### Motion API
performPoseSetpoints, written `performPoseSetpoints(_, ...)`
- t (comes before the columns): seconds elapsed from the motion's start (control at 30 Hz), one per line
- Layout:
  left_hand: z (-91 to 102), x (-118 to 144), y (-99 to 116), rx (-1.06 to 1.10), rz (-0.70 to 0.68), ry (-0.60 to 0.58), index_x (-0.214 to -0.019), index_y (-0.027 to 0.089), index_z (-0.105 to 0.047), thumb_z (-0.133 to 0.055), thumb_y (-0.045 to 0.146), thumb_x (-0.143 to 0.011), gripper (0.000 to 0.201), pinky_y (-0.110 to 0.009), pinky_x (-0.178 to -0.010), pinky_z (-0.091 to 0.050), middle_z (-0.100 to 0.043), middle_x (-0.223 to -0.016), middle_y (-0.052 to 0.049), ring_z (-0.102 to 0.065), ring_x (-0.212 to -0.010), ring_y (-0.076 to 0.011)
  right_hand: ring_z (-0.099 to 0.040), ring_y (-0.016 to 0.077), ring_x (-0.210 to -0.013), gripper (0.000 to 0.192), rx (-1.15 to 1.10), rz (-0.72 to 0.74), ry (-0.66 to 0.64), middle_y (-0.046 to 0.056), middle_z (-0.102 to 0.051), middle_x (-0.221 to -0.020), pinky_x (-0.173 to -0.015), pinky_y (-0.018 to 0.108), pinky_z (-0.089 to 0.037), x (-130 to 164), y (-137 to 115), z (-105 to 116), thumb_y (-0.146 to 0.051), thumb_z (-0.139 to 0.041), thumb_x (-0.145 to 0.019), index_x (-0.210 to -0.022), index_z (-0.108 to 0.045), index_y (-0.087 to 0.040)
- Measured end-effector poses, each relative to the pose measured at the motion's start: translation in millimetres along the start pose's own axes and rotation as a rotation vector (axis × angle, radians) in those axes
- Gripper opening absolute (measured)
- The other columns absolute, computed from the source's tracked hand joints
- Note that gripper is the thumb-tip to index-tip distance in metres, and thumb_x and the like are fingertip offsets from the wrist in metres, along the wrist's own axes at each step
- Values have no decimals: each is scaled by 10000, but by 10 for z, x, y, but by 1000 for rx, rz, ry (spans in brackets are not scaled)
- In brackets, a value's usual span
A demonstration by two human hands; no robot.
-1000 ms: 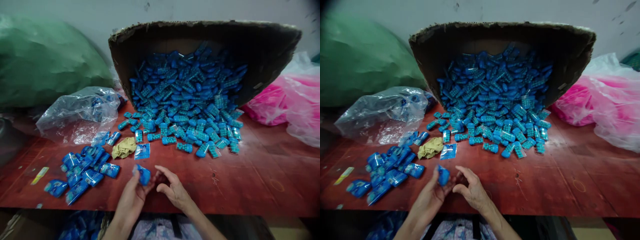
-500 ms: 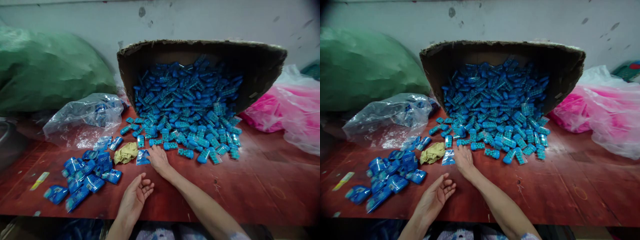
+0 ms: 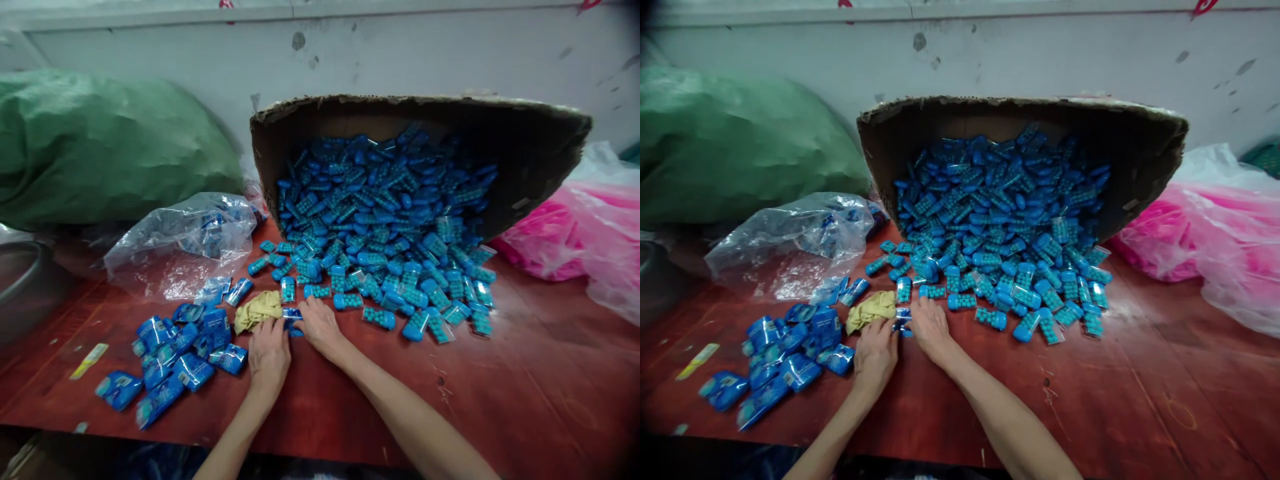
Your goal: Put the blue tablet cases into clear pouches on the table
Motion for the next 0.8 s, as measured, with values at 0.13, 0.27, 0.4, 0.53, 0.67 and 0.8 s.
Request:
performPoseSetpoints(0.13,-69,143,25,-174,-128,-44,-1050,134,-582,-352,200,-820,332,-397,-712,-390,-580,-1111,-145,-488,-942,-290,-510,215,-864,197,3,28,-24,70,-556,-936,-686,300,-388,154,-23,24,-307,-586,-777,-926,-546,-183)
performPoseSetpoints(0.27,-68,405,91,-135,-207,-102,-985,164,-610,-375,216,-817,293,-368,-711,-391,-618,-1038,-117,-500,-894,-263,-506,195,-852,200,-13,66,-52,38,-558,-915,-693,284,-375,378,73,46,-337,-571,-786,-949,-547,-223)
performPoseSetpoints(0.4,-62,534,157,-67,-203,-65,-1035,169,-585,-407,230,-808,295,-355,-725,-385,-625,-984,-118,-502,-903,-250,-502,168,-822,166,-47,103,-44,22,-559,-884,-686,259,-355,508,175,-3,-316,-536,-817,-963,-571,-247)
performPoseSetpoints(0.53,-71,484,181,-123,-170,-83,-1064,172,-571,-383,240,-818,317,-353,-664,-374,-623,-929,-111,-503,-805,-237,-490,169,-826,142,-42,75,-24,28,-558,-857,-694,267,-342,552,189,-40,-273,-466,-860,-914,-592,-239)
performPoseSetpoints(0.67,-51,427,192,-183,-168,-126,-1044,177,-581,-369,244,-827,311,-342,-645,-363,-618,-899,-103,-492,-773,-224,-484,183,-848,211,-4,56,3,37,-550,-926,-694,275,-353,546,172,-33,-317,-550,-807,-1004,-556,-241)
performPoseSetpoints(0.8,-27,419,185,-192,-157,-134,-1048,164,-577,-361,259,-827,323,-351,-627,-361,-607,-905,-116,-490,-784,-241,-484,174,-827,122,16,62,23,27,-558,-879,-673,261,-347,540,161,-78,-302,-544,-814,-909,-593,-243)
Point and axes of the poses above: each hand's wrist, its own x-axis away from the middle knuckle, its own z-axis out of the back of the hand, y = z × x, the point moved 2 cm from there along -x, towards the middle knuckle
